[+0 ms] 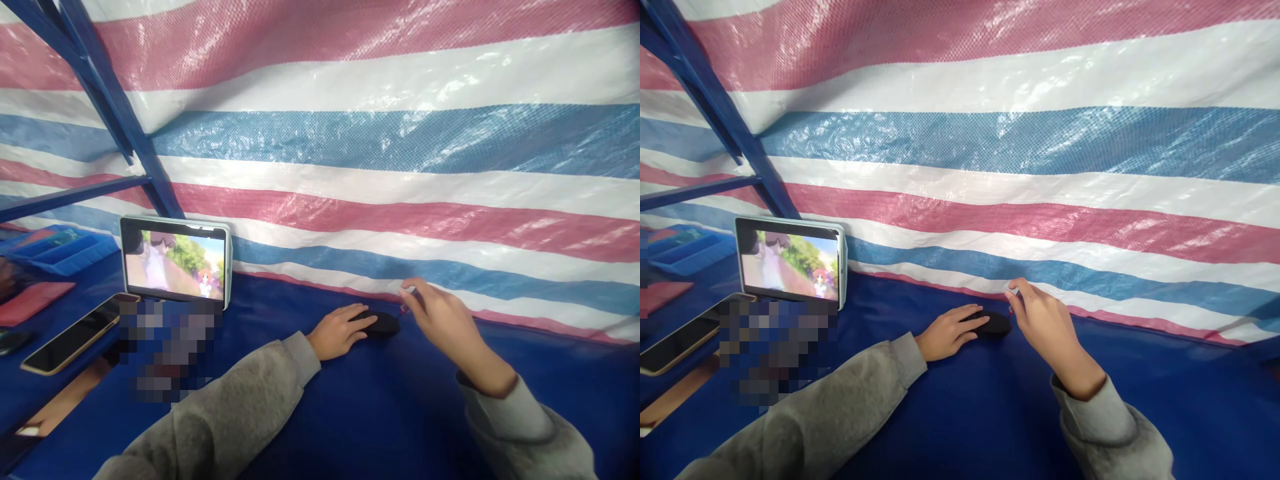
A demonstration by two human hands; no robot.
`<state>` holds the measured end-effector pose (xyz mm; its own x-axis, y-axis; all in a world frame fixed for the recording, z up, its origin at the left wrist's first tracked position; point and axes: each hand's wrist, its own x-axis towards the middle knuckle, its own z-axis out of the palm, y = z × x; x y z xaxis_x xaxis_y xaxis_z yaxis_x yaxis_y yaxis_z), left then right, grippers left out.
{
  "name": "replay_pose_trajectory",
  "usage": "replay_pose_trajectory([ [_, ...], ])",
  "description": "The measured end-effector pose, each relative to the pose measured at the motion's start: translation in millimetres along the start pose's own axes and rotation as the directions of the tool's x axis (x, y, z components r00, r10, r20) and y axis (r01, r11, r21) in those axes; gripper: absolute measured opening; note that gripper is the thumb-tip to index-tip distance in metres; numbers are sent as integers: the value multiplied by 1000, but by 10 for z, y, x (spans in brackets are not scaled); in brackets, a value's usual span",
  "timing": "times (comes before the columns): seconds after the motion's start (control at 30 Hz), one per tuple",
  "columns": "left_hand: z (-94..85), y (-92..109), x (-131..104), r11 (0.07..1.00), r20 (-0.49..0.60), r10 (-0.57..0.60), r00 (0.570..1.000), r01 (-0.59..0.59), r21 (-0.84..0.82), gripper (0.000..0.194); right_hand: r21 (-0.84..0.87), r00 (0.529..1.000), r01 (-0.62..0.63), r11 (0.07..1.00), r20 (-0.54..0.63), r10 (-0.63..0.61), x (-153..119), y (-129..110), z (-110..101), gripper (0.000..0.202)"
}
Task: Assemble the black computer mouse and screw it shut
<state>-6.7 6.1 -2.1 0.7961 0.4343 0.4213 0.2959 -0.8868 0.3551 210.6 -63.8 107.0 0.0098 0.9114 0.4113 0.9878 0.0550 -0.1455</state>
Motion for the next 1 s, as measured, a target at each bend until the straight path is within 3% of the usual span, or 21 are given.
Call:
replay_pose_trajectory([
  [0.2, 13, 0, 4, 999, 1, 37, 999, -37, 20, 40, 24, 996, 2, 1000, 85, -4, 2, -13, -48, 35],
  [0.67, 31, -10, 12, 994, -20, 99, 995, -97, 55, 40, 33, 994, 59, 998, 85, -62, -3, 48, -46, 27],
  [1.0, 27, -12, 7, 996, -34, 82, 996, -81, 45, 39, -66, 994, -33, 997, 102, 40, -4, 18, -63, 33],
])
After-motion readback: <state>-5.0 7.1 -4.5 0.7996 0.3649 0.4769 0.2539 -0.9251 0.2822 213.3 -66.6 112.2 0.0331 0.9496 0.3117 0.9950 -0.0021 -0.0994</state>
